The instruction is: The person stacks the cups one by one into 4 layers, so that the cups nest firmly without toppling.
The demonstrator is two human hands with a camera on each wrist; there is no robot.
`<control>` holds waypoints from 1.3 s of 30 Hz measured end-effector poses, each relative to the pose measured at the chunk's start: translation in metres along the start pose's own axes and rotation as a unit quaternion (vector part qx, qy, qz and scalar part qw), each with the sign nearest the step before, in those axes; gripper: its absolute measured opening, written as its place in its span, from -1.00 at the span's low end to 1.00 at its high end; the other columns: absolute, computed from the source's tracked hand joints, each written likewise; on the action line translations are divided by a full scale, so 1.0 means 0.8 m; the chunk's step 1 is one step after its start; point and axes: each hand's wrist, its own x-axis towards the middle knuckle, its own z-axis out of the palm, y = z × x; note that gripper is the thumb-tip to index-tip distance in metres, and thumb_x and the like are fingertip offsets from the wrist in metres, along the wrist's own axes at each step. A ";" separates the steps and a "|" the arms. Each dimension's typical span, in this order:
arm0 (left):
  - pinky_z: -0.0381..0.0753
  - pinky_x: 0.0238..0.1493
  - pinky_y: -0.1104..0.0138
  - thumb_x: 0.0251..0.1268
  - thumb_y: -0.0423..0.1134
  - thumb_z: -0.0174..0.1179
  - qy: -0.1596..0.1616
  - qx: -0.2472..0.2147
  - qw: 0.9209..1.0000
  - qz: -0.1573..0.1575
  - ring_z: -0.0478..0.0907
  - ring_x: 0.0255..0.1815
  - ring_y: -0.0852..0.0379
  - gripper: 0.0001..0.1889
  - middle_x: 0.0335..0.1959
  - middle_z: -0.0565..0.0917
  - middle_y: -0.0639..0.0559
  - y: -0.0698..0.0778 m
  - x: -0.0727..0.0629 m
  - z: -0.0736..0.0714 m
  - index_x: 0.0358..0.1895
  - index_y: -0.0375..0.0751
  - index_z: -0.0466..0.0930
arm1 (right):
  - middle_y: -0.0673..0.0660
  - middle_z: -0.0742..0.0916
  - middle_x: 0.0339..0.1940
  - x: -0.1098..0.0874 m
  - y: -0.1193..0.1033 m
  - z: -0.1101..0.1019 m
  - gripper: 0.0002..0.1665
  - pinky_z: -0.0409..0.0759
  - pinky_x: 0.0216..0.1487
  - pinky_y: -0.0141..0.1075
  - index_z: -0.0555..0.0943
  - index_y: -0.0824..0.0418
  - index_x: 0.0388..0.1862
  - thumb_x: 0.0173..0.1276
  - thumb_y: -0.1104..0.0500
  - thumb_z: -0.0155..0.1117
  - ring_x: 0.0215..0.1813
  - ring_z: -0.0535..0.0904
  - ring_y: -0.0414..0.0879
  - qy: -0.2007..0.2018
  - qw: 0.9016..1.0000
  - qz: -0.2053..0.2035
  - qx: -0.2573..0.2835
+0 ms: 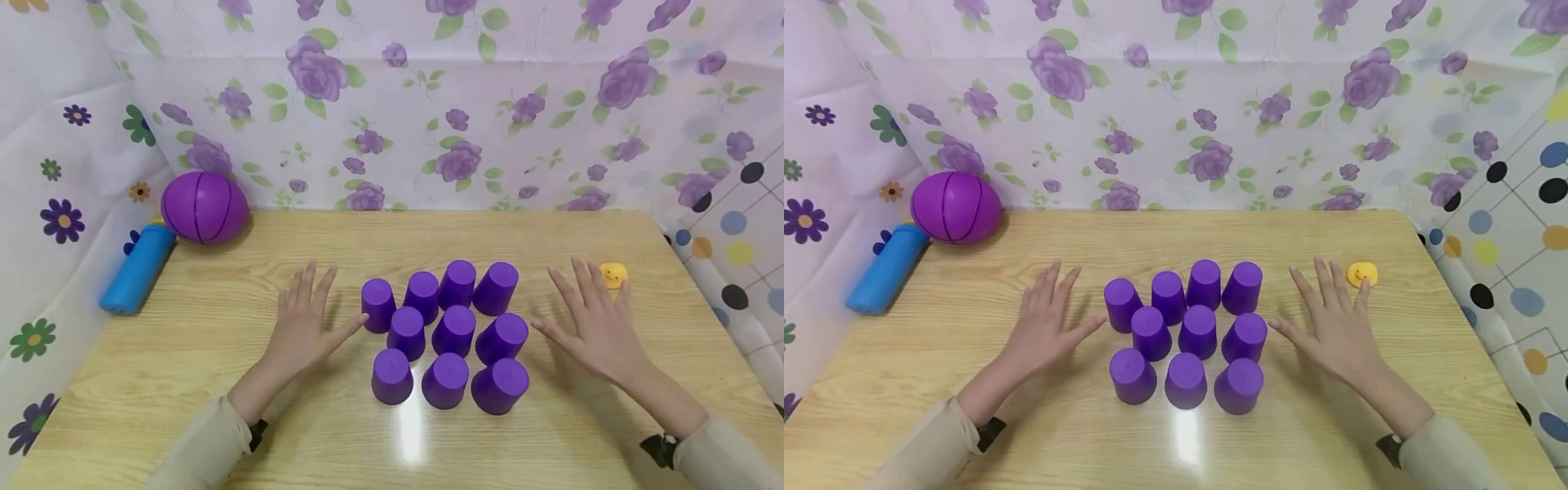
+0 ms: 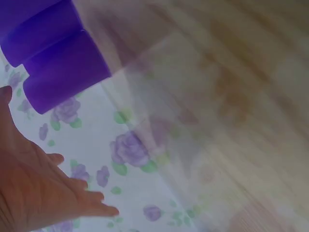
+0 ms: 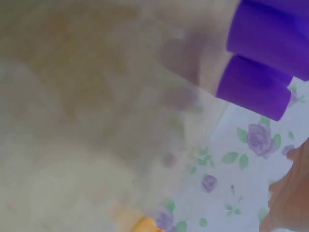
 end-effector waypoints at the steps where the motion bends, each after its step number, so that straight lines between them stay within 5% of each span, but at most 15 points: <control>1: -0.21 0.38 -0.23 0.07 0.44 0.03 -0.003 -0.007 1.000 0.010 -0.26 0.49 -0.24 -0.01 0.50 -0.17 -0.19 0.003 0.004 0.000 0.49 0.02 -0.08 | 0.31 0.01 0.51 0.006 0.000 -0.002 -0.03 -0.54 0.29 0.35 -0.02 -0.03 0.51 0.25 -0.26 0.14 0.52 -0.28 0.17 -0.003 1.000 -0.008 0.006; 7: -0.02 0.38 -0.18 0.02 0.41 0.13 -0.036 -0.090 0.993 0.061 -0.10 0.48 -0.18 -0.03 0.50 -0.06 -0.11 0.022 0.029 0.000 0.47 0.12 -0.06 | 0.24 0.01 0.52 0.055 0.008 -0.010 -0.12 -0.52 0.31 0.33 0.02 -0.01 0.51 0.31 -0.14 0.15 0.52 -0.25 0.17 -0.020 0.995 -0.071 0.061; 12: 0.15 0.36 -0.06 0.03 0.23 0.28 -0.089 -0.212 0.967 0.105 0.05 0.45 0.03 -0.09 0.45 0.12 0.04 0.031 0.049 0.001 0.44 0.19 0.02 | 0.23 0.14 0.49 0.092 0.001 -0.010 -0.17 -0.40 0.38 0.27 0.13 0.07 0.47 0.30 -0.06 0.22 0.51 -0.12 0.17 -0.021 0.985 -0.134 0.107; 16: 0.24 0.35 0.06 0.05 0.06 0.35 -0.104 -0.243 0.954 0.141 0.24 0.35 0.09 -0.21 0.33 0.34 0.08 0.030 0.060 -0.003 0.38 0.08 0.21 | 0.19 0.22 0.46 0.115 -0.029 -0.009 -0.19 -0.18 0.44 0.18 0.20 0.08 0.43 0.27 -0.07 0.26 0.48 0.04 0.14 -0.050 0.976 -0.164 0.133; 21: 0.31 0.31 0.12 0.05 -0.08 0.38 -0.108 -0.241 0.952 0.156 0.35 0.27 0.10 -0.36 0.24 0.44 0.10 0.020 0.064 -0.009 0.26 0.03 0.39 | 0.13 0.27 0.45 0.141 -0.074 -0.005 -0.24 0.17 0.38 0.08 0.24 0.07 0.41 0.31 -0.13 0.19 0.45 0.13 0.08 -0.114 0.962 -0.198 0.153; 27: 0.38 0.26 0.10 0.02 -0.16 0.40 -0.119 -0.239 0.951 0.158 0.45 0.16 0.07 -0.40 0.13 0.54 0.00 0.011 0.063 -0.009 0.21 -0.07 0.46 | 0.10 0.36 0.40 0.156 -0.110 0.003 -0.29 0.21 0.39 -0.03 0.28 0.12 0.39 0.33 -0.12 0.16 0.42 0.20 0.02 -0.180 0.938 -0.241 0.171; 33: 0.38 0.25 0.10 0.01 -0.19 0.41 -0.115 -0.239 0.952 0.150 0.50 0.12 0.02 -0.39 0.11 0.58 -0.03 0.008 0.065 -0.005 0.21 -0.15 0.46 | 0.13 0.48 0.30 0.165 -0.128 0.013 -0.40 0.12 0.44 -0.05 0.40 0.21 0.31 0.35 0.01 0.19 0.39 0.28 -0.01 -0.192 0.920 -0.290 0.179; 39: 0.42 0.23 0.09 -0.01 -0.17 0.42 -0.115 -0.245 0.954 0.133 0.52 0.10 0.01 -0.38 0.11 0.58 -0.04 0.004 0.064 -0.003 0.20 -0.18 0.47 | 0.15 0.56 0.22 0.165 -0.139 0.015 -0.47 0.08 0.45 0.00 0.46 0.27 0.24 0.34 0.08 0.21 0.34 0.35 0.03 -0.184 0.918 -0.318 0.147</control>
